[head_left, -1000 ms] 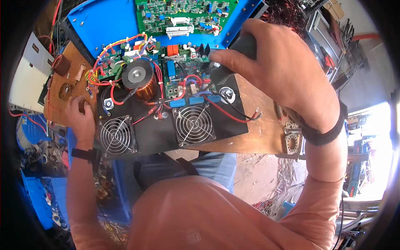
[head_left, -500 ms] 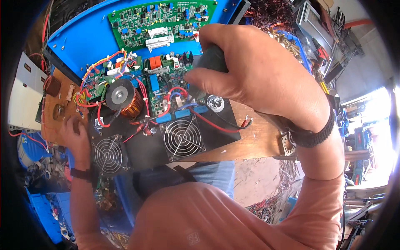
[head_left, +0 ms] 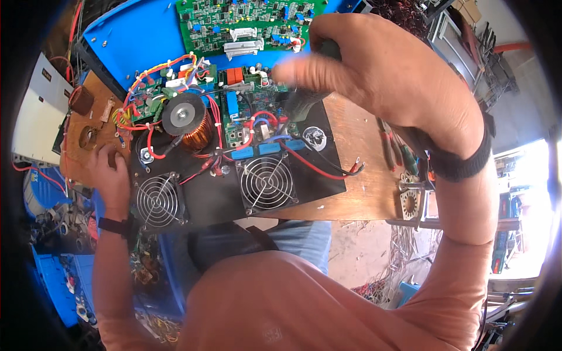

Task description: Repairing or assembling a circuit board inside an electronic device using a screwdriver and pliers.

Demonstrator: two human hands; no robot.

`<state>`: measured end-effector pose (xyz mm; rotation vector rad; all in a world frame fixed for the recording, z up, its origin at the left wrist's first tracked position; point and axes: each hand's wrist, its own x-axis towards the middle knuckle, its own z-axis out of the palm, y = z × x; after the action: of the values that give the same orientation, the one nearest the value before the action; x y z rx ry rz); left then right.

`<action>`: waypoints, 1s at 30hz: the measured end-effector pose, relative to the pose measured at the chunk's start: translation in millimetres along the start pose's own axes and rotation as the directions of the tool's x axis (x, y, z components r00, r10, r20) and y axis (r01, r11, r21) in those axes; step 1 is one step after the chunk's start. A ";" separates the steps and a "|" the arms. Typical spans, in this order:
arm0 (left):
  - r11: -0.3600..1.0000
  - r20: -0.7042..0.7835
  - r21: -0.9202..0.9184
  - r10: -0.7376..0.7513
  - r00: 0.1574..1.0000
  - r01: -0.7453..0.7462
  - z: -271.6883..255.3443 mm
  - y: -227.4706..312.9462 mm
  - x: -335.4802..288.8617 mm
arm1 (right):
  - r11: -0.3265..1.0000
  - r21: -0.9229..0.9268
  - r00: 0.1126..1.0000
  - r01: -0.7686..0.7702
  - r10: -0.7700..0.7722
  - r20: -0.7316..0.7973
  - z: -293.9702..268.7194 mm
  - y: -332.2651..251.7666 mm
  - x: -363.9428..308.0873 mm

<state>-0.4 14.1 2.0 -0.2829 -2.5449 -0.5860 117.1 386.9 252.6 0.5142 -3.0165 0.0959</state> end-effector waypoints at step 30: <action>0.995 -0.007 -0.093 0.034 0.999 -0.034 8.7 -10.5 0.4 | 0.939 -0.085 0.875 0.333 -0.341 -0.343 16.3 12.2 -20.3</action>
<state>-7.7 8.8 -8.2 -0.3562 -2.5068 -0.6930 131.0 403.8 234.0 0.9048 -2.5335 0.1163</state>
